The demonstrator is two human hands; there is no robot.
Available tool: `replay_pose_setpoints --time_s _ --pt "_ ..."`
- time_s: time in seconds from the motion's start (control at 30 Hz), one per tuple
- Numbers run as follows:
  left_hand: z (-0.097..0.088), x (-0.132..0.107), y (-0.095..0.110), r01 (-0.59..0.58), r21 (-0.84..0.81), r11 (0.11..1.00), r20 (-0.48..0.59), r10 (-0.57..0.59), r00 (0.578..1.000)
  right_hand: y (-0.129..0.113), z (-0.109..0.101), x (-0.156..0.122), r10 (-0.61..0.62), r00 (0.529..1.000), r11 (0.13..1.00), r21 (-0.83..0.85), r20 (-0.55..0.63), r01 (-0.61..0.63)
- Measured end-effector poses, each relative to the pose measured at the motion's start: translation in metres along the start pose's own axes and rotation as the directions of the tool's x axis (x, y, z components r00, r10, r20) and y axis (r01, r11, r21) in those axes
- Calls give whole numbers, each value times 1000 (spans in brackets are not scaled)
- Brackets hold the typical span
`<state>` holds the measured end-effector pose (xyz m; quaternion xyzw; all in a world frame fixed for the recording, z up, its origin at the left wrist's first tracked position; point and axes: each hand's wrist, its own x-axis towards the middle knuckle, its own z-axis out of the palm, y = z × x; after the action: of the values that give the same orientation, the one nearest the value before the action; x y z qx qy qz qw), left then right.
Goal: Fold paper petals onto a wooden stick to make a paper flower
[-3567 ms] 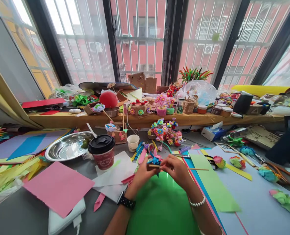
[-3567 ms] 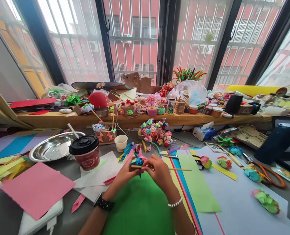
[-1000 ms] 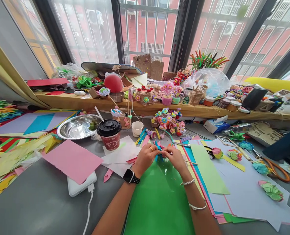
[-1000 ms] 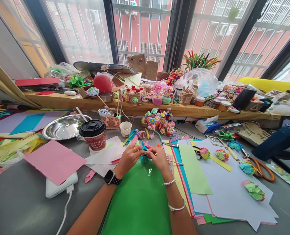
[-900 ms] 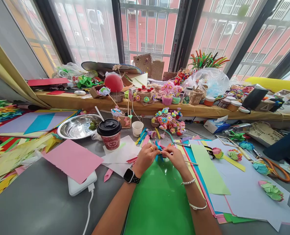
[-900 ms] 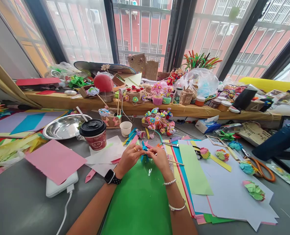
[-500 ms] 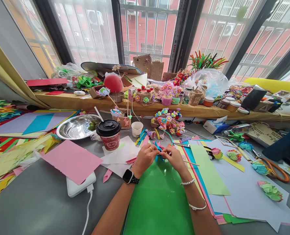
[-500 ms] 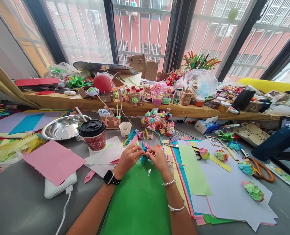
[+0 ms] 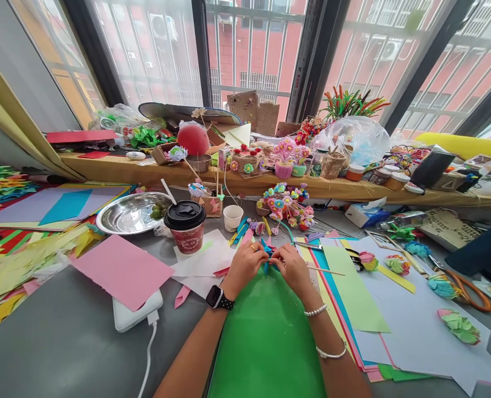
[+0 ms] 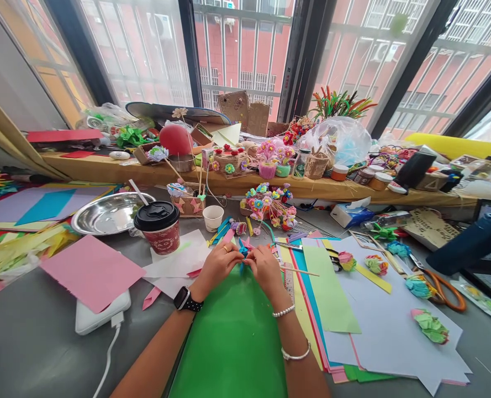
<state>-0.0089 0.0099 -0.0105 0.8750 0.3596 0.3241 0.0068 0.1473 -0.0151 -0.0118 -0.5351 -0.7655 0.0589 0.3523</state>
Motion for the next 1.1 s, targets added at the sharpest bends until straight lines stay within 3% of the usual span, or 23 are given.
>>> replay_pose_setpoints --time_s 0.47,0.77,1.1 --pt "0 1 2 -7 35 999 -16 8 1000 -1 -2 0 39 999 999 -15 19 -39" --pt "-1 0 2 2 -1 1000 -32 -2 999 -1 1 -2 14 999 998 -66 -33 -16" --pt "-3 1 3 101 -200 975 -8 -105 994 0 1 -2 -4 999 999 -44 -40 2"
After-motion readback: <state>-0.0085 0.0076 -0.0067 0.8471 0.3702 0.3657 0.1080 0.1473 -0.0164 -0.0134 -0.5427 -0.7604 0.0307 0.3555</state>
